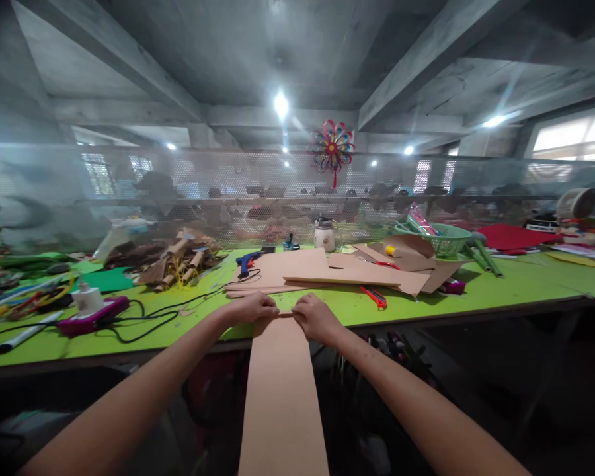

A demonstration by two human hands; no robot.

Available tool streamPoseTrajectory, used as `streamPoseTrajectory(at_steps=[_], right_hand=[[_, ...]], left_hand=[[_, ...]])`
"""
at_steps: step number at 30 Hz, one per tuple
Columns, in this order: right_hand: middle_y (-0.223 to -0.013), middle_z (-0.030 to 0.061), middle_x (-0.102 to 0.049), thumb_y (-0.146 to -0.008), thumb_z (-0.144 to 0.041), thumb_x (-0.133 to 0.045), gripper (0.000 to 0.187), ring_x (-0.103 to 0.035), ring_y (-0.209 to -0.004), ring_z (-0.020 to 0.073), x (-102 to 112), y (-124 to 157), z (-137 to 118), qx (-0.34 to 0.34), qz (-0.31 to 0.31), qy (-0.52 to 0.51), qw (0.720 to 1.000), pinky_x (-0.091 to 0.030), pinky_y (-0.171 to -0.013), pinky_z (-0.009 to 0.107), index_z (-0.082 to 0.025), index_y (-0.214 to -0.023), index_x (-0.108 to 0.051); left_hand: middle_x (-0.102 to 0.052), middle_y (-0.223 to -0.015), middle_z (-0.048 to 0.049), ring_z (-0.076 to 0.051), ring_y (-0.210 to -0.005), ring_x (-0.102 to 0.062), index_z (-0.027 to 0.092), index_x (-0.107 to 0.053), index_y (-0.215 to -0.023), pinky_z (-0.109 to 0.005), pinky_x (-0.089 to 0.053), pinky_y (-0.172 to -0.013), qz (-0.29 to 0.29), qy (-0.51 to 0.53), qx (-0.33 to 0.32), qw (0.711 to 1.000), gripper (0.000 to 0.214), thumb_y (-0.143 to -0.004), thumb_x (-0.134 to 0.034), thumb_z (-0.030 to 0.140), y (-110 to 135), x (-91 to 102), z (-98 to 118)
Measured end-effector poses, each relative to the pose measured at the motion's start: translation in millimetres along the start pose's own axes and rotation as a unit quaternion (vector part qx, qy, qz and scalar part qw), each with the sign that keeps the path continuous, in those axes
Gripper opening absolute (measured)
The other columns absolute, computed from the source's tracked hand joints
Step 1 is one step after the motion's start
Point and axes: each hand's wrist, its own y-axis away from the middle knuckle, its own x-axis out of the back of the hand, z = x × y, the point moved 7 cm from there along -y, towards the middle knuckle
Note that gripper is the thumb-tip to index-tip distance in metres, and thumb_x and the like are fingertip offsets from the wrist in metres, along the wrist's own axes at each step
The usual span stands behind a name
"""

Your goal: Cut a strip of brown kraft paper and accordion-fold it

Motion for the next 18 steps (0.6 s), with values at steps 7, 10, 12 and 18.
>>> streamPoseTrajectory(at_steps=[7,10,12,18], right_hand=[[-0.08,0.0063,-0.064,-0.083,-0.024,-0.051,0.02,-0.055,-0.076,0.0153,0,-23,2,-0.046,-0.055,-0.123,0.99,-0.04,-0.065,0.024,-0.013,-0.079,-0.068],[-0.063,0.0018,-0.057,-0.086,-0.025,-0.045,0.032,-0.048,-0.062,0.012,-11,-32,-1,-0.01,-0.143,-0.12,0.982,-0.034,-0.057,0.022,-0.012,-0.063,-0.062],[-0.06,0.0005,-0.055,-0.085,-0.027,-0.045,0.032,-0.046,-0.059,0.0111,-15,-36,2,-0.007,-0.177,-0.144,0.974,-0.032,-0.054,0.022,-0.012,-0.063,-0.063],[-0.072,0.0036,-0.065,-0.079,-0.033,-0.055,0.029,-0.053,-0.065,0.0135,-18,-43,12,-0.036,-0.21,-0.233,0.949,-0.038,-0.057,0.021,-0.01,-0.084,-0.072]], left_hand=[[-0.041,-0.056,0.0035,-0.01,-0.055,-0.033,0.013,-0.057,-0.065,-0.022,-0.026,-0.051,0.031,0.041,-0.046,0.998,0.034,-0.073,-0.05,0.045,8,-1.3,5],[-0.044,-0.058,0.0029,-0.01,-0.057,-0.035,0.012,-0.059,-0.067,-0.022,-0.027,-0.053,0.053,0.047,-0.055,0.996,0.034,-0.073,-0.05,0.044,10,-0.6,6],[-0.045,-0.058,0.0027,-0.01,-0.057,-0.036,0.011,-0.059,-0.066,-0.022,-0.028,-0.053,0.064,0.053,-0.065,0.994,0.035,-0.074,-0.05,0.044,11,-0.5,6],[-0.056,-0.064,0.0,-0.011,-0.06,-0.044,0.01,-0.066,-0.074,-0.021,-0.033,-0.055,0.08,0.089,-0.072,0.99,0.033,-0.075,-0.053,0.04,13,0.9,4]])
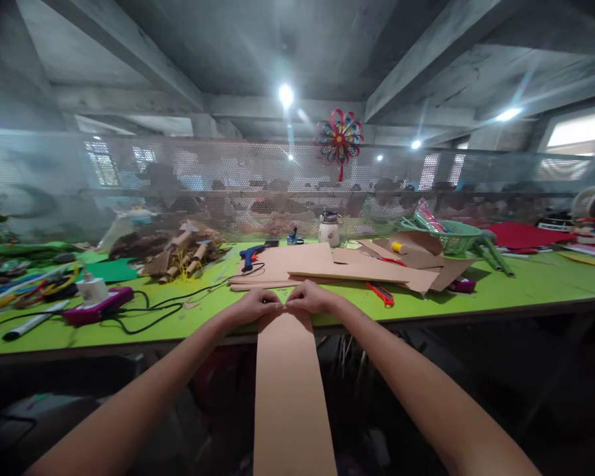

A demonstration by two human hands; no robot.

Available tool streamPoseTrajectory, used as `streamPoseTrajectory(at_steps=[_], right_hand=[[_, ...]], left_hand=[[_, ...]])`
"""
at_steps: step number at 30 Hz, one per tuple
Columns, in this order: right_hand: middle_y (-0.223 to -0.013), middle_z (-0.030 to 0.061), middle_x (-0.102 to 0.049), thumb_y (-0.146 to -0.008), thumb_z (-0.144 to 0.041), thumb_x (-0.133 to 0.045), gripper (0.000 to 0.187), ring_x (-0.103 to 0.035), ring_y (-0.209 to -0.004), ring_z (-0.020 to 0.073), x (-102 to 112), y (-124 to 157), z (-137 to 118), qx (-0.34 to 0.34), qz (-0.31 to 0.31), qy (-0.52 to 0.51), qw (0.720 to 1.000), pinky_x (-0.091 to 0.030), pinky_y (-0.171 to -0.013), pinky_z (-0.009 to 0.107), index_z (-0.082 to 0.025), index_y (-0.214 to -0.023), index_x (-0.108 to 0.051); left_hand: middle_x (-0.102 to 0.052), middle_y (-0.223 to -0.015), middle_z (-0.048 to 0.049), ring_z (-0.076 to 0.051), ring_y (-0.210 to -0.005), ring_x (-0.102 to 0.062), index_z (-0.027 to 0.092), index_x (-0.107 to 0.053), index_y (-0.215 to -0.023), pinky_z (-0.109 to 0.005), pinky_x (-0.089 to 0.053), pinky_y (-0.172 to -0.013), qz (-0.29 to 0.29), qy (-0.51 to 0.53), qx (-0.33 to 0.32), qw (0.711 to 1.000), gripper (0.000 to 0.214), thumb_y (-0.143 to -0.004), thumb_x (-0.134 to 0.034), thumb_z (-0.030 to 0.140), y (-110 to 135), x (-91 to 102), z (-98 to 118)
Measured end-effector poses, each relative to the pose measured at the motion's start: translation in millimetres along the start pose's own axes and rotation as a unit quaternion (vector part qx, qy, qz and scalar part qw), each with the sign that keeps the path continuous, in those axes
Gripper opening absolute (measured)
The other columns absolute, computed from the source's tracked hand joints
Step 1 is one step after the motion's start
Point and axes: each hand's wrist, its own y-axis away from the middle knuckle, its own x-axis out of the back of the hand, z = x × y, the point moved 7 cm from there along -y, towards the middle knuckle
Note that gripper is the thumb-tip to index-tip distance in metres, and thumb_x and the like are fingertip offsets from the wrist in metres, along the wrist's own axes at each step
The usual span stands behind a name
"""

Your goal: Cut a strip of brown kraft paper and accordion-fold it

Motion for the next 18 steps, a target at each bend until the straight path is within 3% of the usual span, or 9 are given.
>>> streamPoseTrajectory(at_steps=[6,10,18], right_hand=[[-0.071,0.0041,-0.063,-0.082,-0.032,-0.056,0.027,-0.053,-0.067,0.013,-1,1,-15,0.05,0.032,0.078,0.995,-0.038,-0.062,0.022,-0.011,-0.078,-0.072],[-0.066,0.0025,-0.058,-0.082,-0.03,-0.056,0.026,-0.05,-0.064,0.0116,-3,6,-12,0.053,0.03,0.056,0.997,-0.037,-0.059,0.021,-0.011,-0.074,-0.071],[-0.067,0.0022,-0.057,-0.082,-0.031,-0.055,0.027,-0.048,-0.065,0.0118,-2,10,-1,0.067,0.025,0.021,0.997,-0.037,-0.061,0.022,-0.01,-0.077,-0.071]], left_hand=[[-0.059,-0.063,-0.0015,-0.012,-0.059,-0.049,0.01,-0.067,-0.073,-0.021,-0.037,-0.055,-0.002,0.002,0.006,1.0,0.03,-0.074,-0.053,0.037,1,-0.1,1],[-0.065,-0.075,-0.0034,-0.014,-0.068,-0.054,0.01,-0.07,-0.081,-0.022,-0.04,-0.062,-0.028,-0.012,-0.012,0.999,0.03,-0.073,-0.056,0.035,-1,-1.1,3],[-0.065,-0.075,-0.0019,-0.014,-0.07,-0.052,0.011,-0.07,-0.086,-0.022,-0.038,-0.064,-0.095,0.008,0.03,0.995,0.031,-0.068,-0.063,0.036,-2,1.7,-2]])
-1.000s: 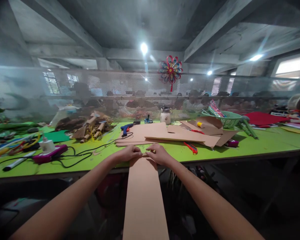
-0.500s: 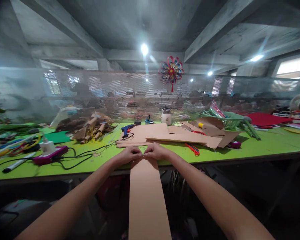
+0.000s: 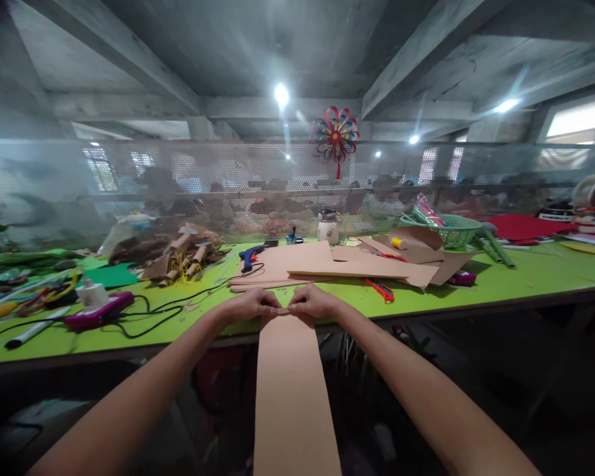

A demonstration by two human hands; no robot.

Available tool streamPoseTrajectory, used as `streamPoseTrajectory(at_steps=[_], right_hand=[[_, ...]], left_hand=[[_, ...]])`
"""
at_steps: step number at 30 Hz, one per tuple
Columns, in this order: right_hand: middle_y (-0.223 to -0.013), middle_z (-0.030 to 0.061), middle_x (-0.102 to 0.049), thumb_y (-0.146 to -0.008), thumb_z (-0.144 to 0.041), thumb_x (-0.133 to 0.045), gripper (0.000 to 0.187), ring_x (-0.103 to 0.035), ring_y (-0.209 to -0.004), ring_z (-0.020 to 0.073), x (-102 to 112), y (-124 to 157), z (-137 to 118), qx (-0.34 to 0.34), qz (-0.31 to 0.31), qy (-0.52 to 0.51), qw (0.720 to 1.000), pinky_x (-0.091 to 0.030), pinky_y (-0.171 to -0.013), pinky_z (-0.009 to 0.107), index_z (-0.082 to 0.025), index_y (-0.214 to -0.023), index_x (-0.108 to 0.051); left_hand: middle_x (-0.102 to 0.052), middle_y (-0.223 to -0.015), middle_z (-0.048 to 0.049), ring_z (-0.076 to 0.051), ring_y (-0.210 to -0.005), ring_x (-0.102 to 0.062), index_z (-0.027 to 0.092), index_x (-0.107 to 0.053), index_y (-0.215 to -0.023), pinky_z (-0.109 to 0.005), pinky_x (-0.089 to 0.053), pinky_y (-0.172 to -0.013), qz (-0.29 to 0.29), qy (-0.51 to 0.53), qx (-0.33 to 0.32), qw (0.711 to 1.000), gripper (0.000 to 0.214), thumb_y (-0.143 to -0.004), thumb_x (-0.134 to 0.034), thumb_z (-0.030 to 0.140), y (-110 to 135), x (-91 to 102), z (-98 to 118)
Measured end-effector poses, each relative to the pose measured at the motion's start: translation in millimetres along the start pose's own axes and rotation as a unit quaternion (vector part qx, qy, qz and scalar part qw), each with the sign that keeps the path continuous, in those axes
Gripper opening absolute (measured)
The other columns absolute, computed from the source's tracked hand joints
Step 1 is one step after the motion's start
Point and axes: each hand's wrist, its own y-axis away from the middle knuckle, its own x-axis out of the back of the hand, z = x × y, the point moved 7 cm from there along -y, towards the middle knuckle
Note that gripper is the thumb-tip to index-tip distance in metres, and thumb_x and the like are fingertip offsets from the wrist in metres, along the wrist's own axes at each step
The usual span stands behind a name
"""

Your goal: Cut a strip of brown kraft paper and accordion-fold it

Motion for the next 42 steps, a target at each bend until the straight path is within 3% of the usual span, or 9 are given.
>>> streamPoseTrajectory(at_steps=[5,8,15,20,25,36,42], right_hand=[[-0.068,0.0027,-0.061,-0.077,-0.035,-0.06,0.028,-0.051,-0.066,0.0125,6,4,10,-0.028,-0.068,-0.077,0.994,-0.04,-0.063,0.022,-0.009,-0.081,-0.071],[-0.068,0.0028,-0.062,-0.076,-0.036,-0.06,0.029,-0.052,-0.065,0.0124,8,7,14,-0.039,-0.077,-0.1,0.991,-0.04,-0.062,0.022,-0.009,-0.079,-0.07],[-0.068,0.0024,-0.059,-0.076,-0.037,-0.062,0.029,-0.051,-0.066,0.0118,11,17,15,-0.028,-0.011,-0.108,0.994,-0.039,-0.064,0.023,-0.009,-0.075,-0.069],[-0.069,0.003,-0.059,-0.076,-0.038,-0.062,0.03,-0.051,-0.067,0.0123,13,20,16,-0.028,0.027,-0.123,0.992,-0.04,-0.066,0.023,-0.009,-0.075,-0.07],[-0.067,0.0026,-0.061,-0.075,-0.035,-0.061,0.026,-0.052,-0.065,0.0124,12,16,13,-0.032,0.009,-0.097,0.995,-0.04,-0.063,0.023,-0.01,-0.074,-0.07],[-0.068,0.0016,-0.059,-0.079,-0.023,-0.053,0.018,-0.048,-0.062,0.0109,5,12,-1,-0.042,-0.018,0.032,0.998,-0.035,-0.057,0.02,-0.011,-0.074,-0.065],[-0.067,0.0011,-0.057,-0.079,-0.021,-0.052,0.016,-0.047,-0.062,0.0107,5,13,-7,-0.06,-0.007,0.035,0.998,-0.034,-0.056,0.021,-0.011,-0.074,-0.063]], left_hand=[[-0.064,-0.072,-0.0014,-0.014,-0.068,-0.052,0.011,-0.071,-0.083,-0.022,-0.038,-0.064,-0.025,0.034,0.02,0.999,0.028,-0.066,-0.065,0.033,1,1.2,-1],[-0.063,-0.07,-0.001,-0.013,-0.066,-0.051,0.011,-0.07,-0.08,-0.022,-0.038,-0.063,-0.032,0.049,0.031,0.998,0.028,-0.063,-0.068,0.034,2,0.6,0],[-0.065,-0.077,-0.0018,-0.013,-0.071,-0.052,0.013,-0.069,-0.083,-0.022,-0.038,-0.067,-0.054,0.113,0.038,0.991,0.034,-0.068,-0.066,0.043,9,-1.1,6],[-0.061,-0.064,-0.0011,-0.011,-0.061,-0.05,0.012,-0.066,-0.073,-0.023,-0.038,-0.061,-0.047,0.104,0.05,0.992,0.036,-0.068,-0.066,0.047,13,2.7,3],[-0.054,-0.054,0.0011,-0.01,-0.051,-0.047,0.013,-0.06,-0.064,-0.022,-0.036,-0.051,-0.01,0.067,0.057,0.996,0.042,-0.065,-0.065,0.054,16,5.0,-2],[-0.055,-0.053,0.0008,-0.011,-0.051,-0.046,0.011,-0.064,-0.069,-0.021,-0.032,-0.049,0.054,0.011,0.052,0.997,0.044,-0.066,-0.062,0.055,17,18.8,-18],[-0.055,-0.059,0.0004,-0.01,-0.056,-0.046,0.01,-0.063,-0.075,-0.021,-0.033,-0.054,0.015,0.066,0.018,0.998,0.041,-0.07,-0.061,0.051,24,18.1,-7]])
